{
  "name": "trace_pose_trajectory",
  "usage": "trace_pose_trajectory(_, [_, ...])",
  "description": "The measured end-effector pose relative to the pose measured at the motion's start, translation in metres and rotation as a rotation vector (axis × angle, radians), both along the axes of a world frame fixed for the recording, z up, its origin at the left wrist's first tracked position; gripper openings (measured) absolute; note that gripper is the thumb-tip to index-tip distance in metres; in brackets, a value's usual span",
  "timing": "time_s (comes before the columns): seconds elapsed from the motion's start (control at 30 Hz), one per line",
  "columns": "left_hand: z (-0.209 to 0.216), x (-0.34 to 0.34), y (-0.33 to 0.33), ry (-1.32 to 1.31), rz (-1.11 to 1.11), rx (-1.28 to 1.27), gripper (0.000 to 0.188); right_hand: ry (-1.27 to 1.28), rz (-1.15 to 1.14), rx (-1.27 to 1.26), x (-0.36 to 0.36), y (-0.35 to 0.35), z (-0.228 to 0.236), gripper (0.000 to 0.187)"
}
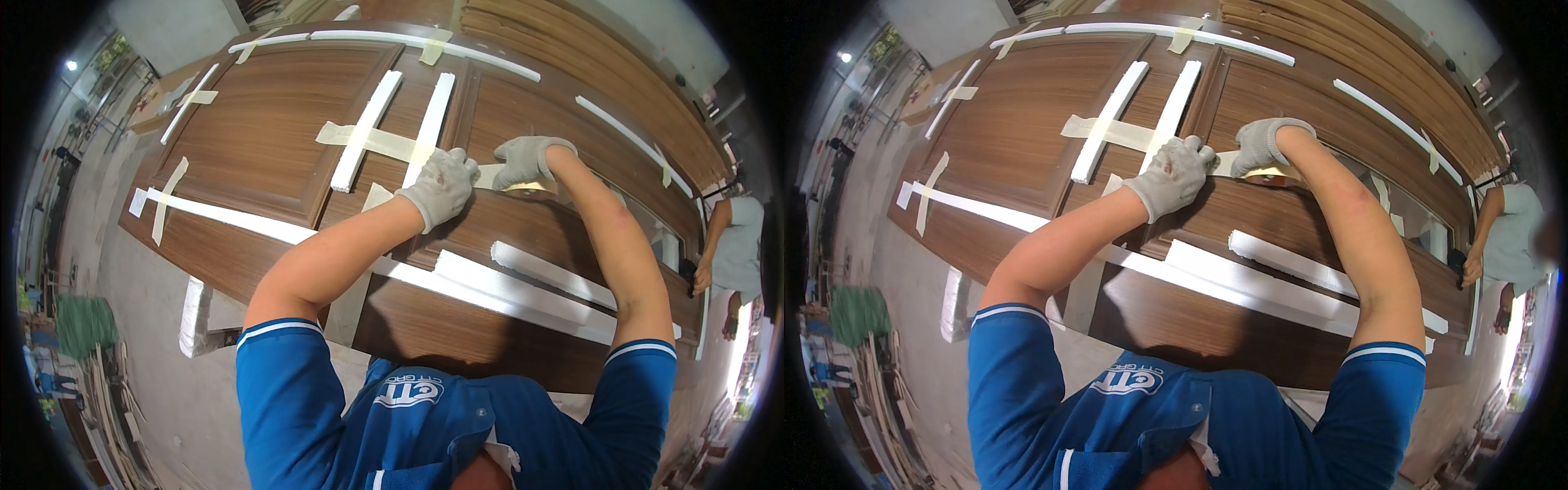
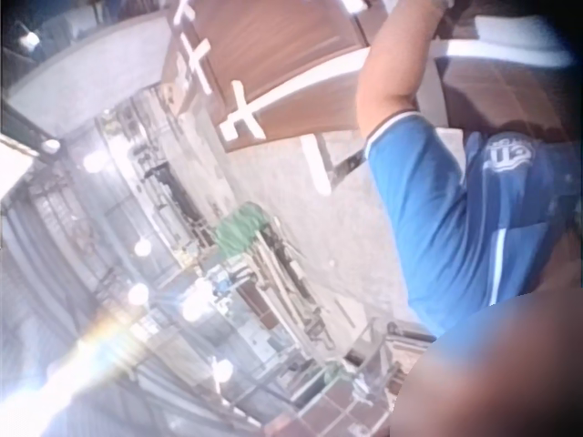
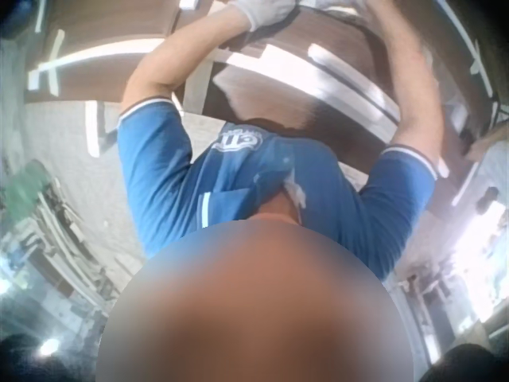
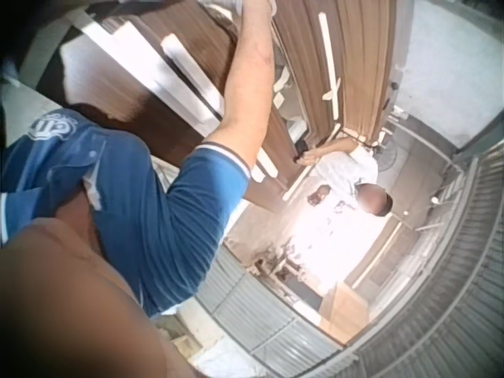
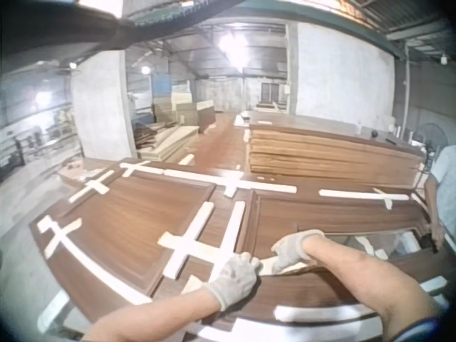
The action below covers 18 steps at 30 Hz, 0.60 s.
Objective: The person applies strips of white tape to a brown wooden door with a glass panel, securing them with masking tape. They repeatedly place tape along the door's surface and edges, then retrieve additional tape from a nearby stack.
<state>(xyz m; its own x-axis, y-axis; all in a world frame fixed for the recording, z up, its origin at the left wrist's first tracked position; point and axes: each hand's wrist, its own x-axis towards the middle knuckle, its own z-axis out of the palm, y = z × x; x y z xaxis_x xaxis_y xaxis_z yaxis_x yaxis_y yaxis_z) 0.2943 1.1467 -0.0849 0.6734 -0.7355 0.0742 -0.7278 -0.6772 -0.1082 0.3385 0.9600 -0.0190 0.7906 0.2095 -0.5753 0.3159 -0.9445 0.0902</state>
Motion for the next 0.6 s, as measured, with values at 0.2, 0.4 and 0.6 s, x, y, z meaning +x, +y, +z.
trace_pose_trajectory(0.2, [-0.008, 0.004, -0.006, -0.028, -0.02, 0.041, 0.036, -0.099, -0.008, 0.127, -0.002, -0.001, 0.013, 0.051])
trace_pose_trajectory(0.4, [-0.018, 0.004, -0.02, -0.06, 0.035, 0.04, 0.03, -0.205, 0.071, -0.132, -0.014, 0.025, 0.005, 0.027])
trace_pose_trajectory(0.6, [-0.021, -0.006, -0.026, -0.177, 0.093, 0.069, 0.024, -0.524, 0.098, -0.122, -0.045, 0.028, -0.014, 0.018])
